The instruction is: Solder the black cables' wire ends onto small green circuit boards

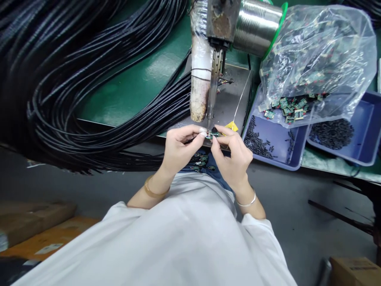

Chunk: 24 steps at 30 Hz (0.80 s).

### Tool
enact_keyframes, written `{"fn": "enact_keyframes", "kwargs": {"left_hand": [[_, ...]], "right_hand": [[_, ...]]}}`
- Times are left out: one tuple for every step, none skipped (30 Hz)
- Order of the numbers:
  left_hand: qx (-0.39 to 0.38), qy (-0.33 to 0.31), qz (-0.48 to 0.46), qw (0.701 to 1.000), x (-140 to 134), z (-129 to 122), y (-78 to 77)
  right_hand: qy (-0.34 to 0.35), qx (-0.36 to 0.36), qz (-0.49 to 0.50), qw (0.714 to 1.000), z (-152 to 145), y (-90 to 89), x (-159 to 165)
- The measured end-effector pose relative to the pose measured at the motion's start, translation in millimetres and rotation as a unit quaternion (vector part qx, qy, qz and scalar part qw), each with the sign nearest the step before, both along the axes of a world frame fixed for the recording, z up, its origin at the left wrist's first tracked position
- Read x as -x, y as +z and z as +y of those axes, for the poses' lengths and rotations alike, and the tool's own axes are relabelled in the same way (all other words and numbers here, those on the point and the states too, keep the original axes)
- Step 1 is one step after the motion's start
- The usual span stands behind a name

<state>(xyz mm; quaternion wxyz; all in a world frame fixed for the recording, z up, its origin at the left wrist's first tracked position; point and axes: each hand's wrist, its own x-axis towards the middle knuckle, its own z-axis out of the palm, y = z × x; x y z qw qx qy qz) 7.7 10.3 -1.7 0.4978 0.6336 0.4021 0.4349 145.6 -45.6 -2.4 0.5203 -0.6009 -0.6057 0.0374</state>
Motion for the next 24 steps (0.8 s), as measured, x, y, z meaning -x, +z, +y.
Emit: {"fn": "enact_keyframes", "kwargs": {"left_hand": [[-0.012,0.004,0.001,1.0,0,0,1.4],[-0.026,0.009,0.003,1.0,0,0,2.6],[-0.038,0.014,0.005,0.999,0,-1,3.8],[-0.049,0.019,0.008,0.999,0,-1,4.6],[-0.06,0.022,0.012,0.998,0,-1,5.1],[-0.068,0.023,0.014,0.997,0,-1,5.3],[-0.071,0.024,0.017,0.997,0,-1,5.3],[-0.072,0.024,0.017,0.997,0,-1,5.0],[-0.067,0.022,0.015,0.997,1,-1,4.6],[-0.059,0.019,0.011,0.998,1,0,4.1],[-0.047,0.014,0.006,0.999,1,-1,3.6],[-0.033,0.008,0.001,0.999,2,-1,3.0],[-0.019,0.0,-0.003,1.0,2,-1,2.4],[-0.002,-0.007,-0.005,1.0,3,-2,1.9],[0.015,-0.013,-0.005,1.0,4,-2,1.4],[0.03,-0.019,-0.005,0.999,5,-3,1.0],[0.044,-0.024,-0.004,0.999,6,-3,0.6],[0.054,-0.028,-0.003,0.998,6,-4,0.5],[0.06,-0.03,-0.003,0.998,6,-4,0.4],[0.063,-0.033,-0.004,0.997,6,-4,0.6],[0.064,-0.034,-0.005,0.997,6,-4,0.8],[0.065,-0.035,-0.006,0.997,5,-4,1.1],[0.066,-0.036,-0.009,0.997,4,-4,1.5],[0.07,-0.041,-0.014,0.997,4,-4,1.8]], "right_hand": [[0.002,-0.006,-0.005,1.0,1,1.4,0],[0.004,-0.011,-0.012,1.0,2,2.8,0],[0.004,-0.013,-0.02,1.0,3,4.1,0],[0.004,-0.015,-0.029,0.999,3,5.2,0],[0.004,-0.015,-0.038,0.999,4,6.0,0],[0.004,-0.016,-0.046,0.999,4,6.8,0],[0.005,-0.018,-0.052,0.998,4,7.4,0],[0.006,-0.02,-0.058,0.998,3,7.9,0],[0.007,-0.024,-0.063,0.998,3,8.4,0],[0.007,-0.028,-0.067,0.997,2,9.0,0],[0.007,-0.03,-0.071,0.997,1,9.5,0],[0.009,-0.03,-0.076,0.997,0,9.9,0],[0.013,-0.03,-0.08,0.996,-1,10.2,0],[0.019,-0.027,-0.085,0.996,-2,10.3,-1],[0.026,-0.023,-0.09,0.995,-3,10.0,-1],[0.032,-0.02,-0.094,0.995,-4,9.4,-2],[0.036,-0.018,-0.097,0.994,-5,8.5,-2],[0.038,-0.016,-0.098,0.994,-5,7.2,-1],[0.038,-0.015,-0.098,0.994,-5,5.9,-1],[0.038,-0.015,-0.096,0.995,-5,4.5,0],[0.039,-0.012,-0.09,0.995,-5,3.5,1],[0.04,-0.005,-0.074,0.996,-5,3.1,1],[0.038,0.005,-0.046,0.998,-6,3.7,0],[0.031,0.014,-0.005,0.999,-7,5.6,-2]]}}
